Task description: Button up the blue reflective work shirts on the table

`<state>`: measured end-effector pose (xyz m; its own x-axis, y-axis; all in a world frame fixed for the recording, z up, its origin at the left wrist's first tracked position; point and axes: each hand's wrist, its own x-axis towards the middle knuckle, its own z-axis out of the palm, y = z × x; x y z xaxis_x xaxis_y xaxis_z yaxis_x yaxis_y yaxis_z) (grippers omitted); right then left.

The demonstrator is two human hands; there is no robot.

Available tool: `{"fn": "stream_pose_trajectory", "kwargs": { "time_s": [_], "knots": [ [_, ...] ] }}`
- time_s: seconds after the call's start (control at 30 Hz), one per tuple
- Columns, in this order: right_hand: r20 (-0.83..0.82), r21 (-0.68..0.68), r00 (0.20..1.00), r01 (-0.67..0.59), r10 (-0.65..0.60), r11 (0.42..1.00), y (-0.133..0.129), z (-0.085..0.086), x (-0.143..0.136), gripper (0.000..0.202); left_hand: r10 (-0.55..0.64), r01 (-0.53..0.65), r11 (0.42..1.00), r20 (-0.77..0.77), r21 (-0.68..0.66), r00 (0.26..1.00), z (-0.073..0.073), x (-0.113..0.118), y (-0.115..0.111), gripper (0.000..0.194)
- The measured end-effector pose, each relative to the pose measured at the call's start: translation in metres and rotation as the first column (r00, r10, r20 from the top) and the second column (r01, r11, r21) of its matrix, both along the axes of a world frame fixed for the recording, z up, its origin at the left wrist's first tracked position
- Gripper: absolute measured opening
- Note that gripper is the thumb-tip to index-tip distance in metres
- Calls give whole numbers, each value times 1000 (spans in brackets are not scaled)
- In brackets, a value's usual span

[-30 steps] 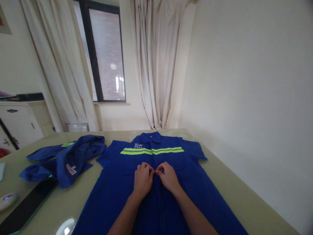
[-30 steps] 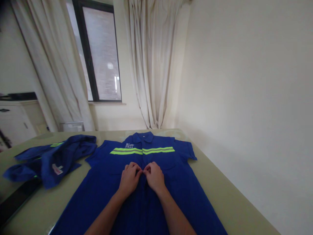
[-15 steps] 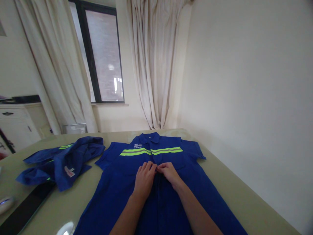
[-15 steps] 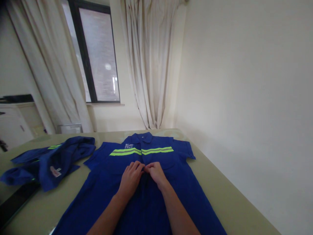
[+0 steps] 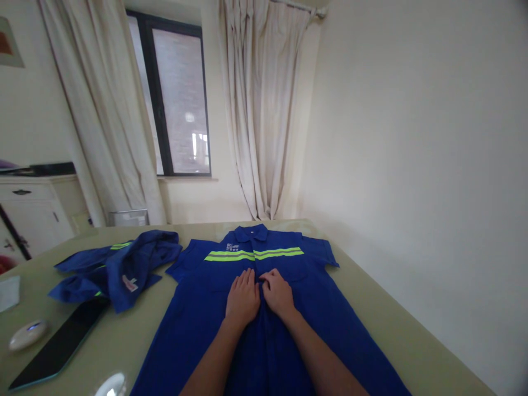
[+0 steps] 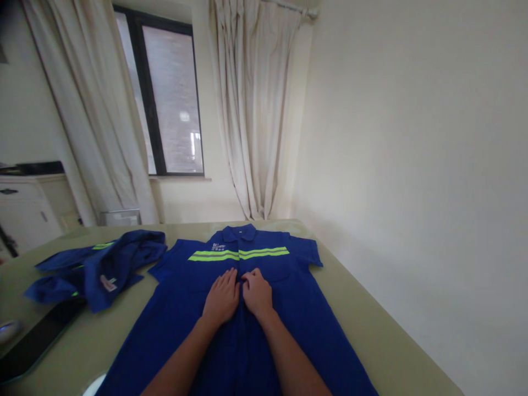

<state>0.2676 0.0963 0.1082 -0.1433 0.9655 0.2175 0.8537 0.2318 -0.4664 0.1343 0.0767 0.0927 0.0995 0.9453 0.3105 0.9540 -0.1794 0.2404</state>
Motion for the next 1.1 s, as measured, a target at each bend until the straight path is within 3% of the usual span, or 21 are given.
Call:
{"fn": "stream_pose_trajectory", "kwargs": {
  "time_s": [0.1,0.23,0.33,0.43,0.57,0.67,0.77,0.93,1.1],
  "knots": [
    [111,-61,991,78,-70,995,2,13,-8,23,-25,23,999,-41,-49,999,-3,4,-12,53],
    [148,-86,988,49,-36,995,5,23,-17,18,-6,1,998,-83,-55,997,-13,5,-43,57],
    [155,-92,988,25,-11,995,-3,20,-21,23,-17,12,999,-97,-45,995,-21,-1,-72,59],
    [150,-69,989,14,-4,998,-17,13,-19,31,-44,38,998,-121,-54,992,-11,-6,-89,57],
    [103,-70,995,11,-4,997,-22,8,-14,33,42,-56,992,-122,-113,992,22,-3,-67,33],
    [48,-73,999,29,-25,997,-20,5,-11,23,121,-132,983,-91,-128,989,33,-4,-32,38],
    [25,-60,999,44,-42,997,-20,2,-12,21,85,-88,989,-33,-118,996,24,-14,-8,39],
    [93,-87,995,49,-41,995,-24,3,-18,28,-80,101,991,213,-88,974,2,-31,2,30],
    [130,-68,991,35,-26,997,-21,4,-19,18,-103,134,988,323,-74,941,1,-35,6,18]
  ]
}}
